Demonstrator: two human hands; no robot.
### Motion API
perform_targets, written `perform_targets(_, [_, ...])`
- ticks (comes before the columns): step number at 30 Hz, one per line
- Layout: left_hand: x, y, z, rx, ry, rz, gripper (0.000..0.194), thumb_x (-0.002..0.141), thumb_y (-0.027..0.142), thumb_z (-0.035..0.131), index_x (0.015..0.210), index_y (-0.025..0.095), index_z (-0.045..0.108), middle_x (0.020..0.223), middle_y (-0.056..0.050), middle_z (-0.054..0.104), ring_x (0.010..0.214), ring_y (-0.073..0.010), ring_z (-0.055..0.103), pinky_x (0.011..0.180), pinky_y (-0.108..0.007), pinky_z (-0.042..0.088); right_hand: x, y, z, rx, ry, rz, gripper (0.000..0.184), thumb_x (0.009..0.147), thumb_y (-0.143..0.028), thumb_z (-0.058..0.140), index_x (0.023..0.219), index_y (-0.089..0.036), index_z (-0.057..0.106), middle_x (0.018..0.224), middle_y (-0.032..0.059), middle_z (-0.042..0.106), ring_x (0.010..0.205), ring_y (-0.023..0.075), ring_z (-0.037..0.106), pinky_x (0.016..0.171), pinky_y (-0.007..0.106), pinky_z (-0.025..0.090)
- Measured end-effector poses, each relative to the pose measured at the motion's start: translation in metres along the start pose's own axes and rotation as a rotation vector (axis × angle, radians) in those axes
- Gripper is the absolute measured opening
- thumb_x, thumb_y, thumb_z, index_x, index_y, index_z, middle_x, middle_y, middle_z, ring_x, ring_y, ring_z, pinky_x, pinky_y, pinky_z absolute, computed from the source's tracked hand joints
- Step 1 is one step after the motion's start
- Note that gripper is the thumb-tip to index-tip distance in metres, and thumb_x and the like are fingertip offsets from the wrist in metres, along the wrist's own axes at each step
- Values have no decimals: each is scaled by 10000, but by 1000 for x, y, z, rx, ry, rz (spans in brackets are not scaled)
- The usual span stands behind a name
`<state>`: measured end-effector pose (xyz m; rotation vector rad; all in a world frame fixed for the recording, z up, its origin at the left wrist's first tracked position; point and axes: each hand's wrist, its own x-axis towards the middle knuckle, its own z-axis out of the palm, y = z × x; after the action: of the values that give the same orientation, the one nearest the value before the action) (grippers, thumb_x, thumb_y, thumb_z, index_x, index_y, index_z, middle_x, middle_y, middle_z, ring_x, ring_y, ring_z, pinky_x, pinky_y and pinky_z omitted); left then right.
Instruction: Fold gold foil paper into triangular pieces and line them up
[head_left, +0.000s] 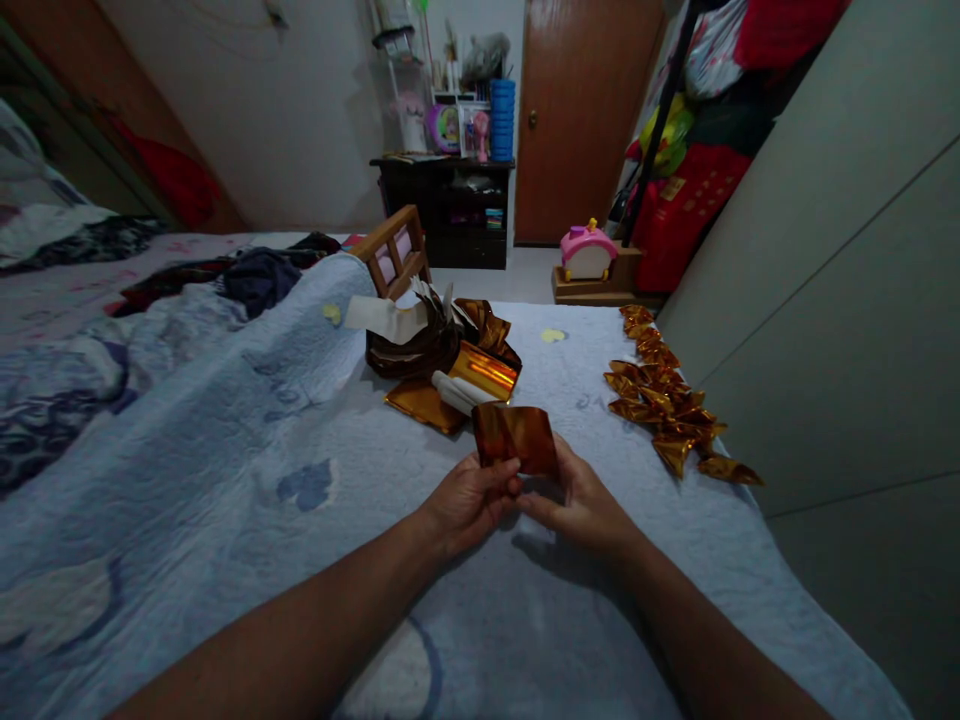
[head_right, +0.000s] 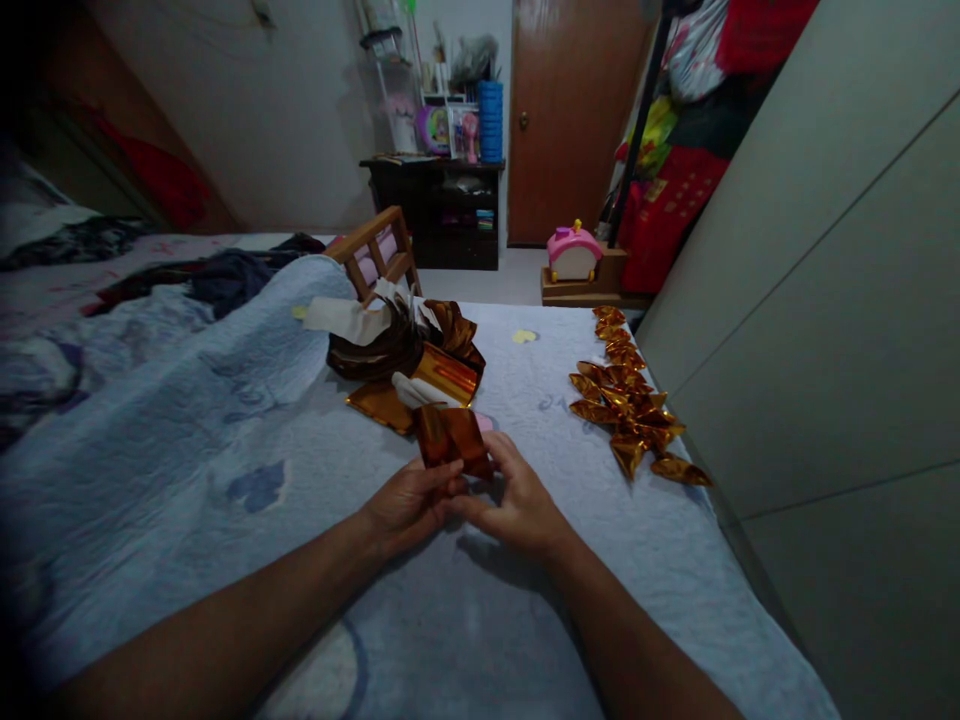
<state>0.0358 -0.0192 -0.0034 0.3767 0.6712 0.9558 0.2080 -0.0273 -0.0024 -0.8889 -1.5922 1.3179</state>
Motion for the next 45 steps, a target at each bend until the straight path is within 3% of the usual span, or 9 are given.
perform_targets(6, [-2, -8, 0, 155, -14, 40, 382, 615, 236, 933, 873, 120, 676, 686, 5, 637, 561, -86, 572, 514, -183, 467, 5, -7, 4, -11, 189, -7, 225, 887, -347, 690, 1093, -262, 719, 1091, 74, 674, 1036, 250, 641, 940, 433, 535])
perform_targets(15, [-3, -10, 2, 258, -57, 46, 402, 648, 330, 924, 883, 119, 675, 662, 12, 622, 567, -81, 562, 540, -194, 460, 3, -15, 6, 35, 201, 107, 162, 835, -350, 701, 903, -210, 654, 730, 11, 640, 631, 167, 610, 612, 319, 539])
perform_targets(19, [-5, -12, 3, 331, -65, 52, 431, 674, 371, 900, 934, 130, 655, 734, -7, 646, 597, -104, 588, 554, -228, 480, 4, -15, 3, -6, 282, 86, 168, 817, -336, 703, 909, -208, 645, 775, 25, 662, 707, 190, 629, 666, 328, 533])
perform_targets(24, [-9, -10, 7, 478, 6, 181, 548, 740, 337, 840, 1200, 211, 570, 1064, -33, 637, 703, -103, 630, 582, -224, 496, 3, -12, -11, -95, 437, 26, 180, 859, -353, 684, 959, -208, 648, 884, 41, 689, 806, 209, 637, 732, 327, 511])
perform_targets(28, [-14, -3, 8, 592, 93, 384, 444, 796, 270, 781, 1167, 230, 539, 843, 62, 535, 579, -38, 478, 524, -162, 387, 1, -11, -23, -346, 568, -101, 91, 906, -308, 648, 875, -222, 654, 861, 28, 638, 771, 186, 592, 704, 305, 476])
perform_targets(32, [-19, 3, 9, 586, 27, 458, 496, 845, 291, 745, 1251, 259, 461, 653, 107, 475, 514, -52, 407, 505, -160, 333, 2, -9, -26, -581, 514, -250, 112, 925, -231, 593, 862, -234, 686, 861, 43, 654, 792, 195, 621, 728, 319, 491])
perform_targets(38, [-20, 1, 9, 596, -82, 331, 834, 859, 362, 734, 1511, 268, 223, 774, 52, 644, 486, -74, 519, 487, -191, 417, 1, -3, -25, -693, 377, -305, 191, 909, -154, 547, 944, -241, 715, 940, 64, 709, 865, 209, 681, 766, 323, 540])
perform_targets(41, [-15, 0, 6, 576, -57, 303, 768, 838, 376, 752, 1467, 244, 333, 861, 15, 671, 544, -98, 597, 527, -220, 476, 0, -3, -26, -715, 323, -346, 256, 881, -111, 523, 986, -229, 725, 974, 74, 716, 889, 214, 693, 781, 327, 554])
perform_targets(45, [-9, 2, 4, 586, -1, 334, 467, 819, 353, 772, 1220, 180, 608, 859, -16, 682, 662, -119, 638, 621, -229, 506, -1, -3, -28, -721, 281, -351, 290, 861, -97, 522, 1009, -231, 733, 991, 79, 720, 898, 219, 700, 775, 325, 567])
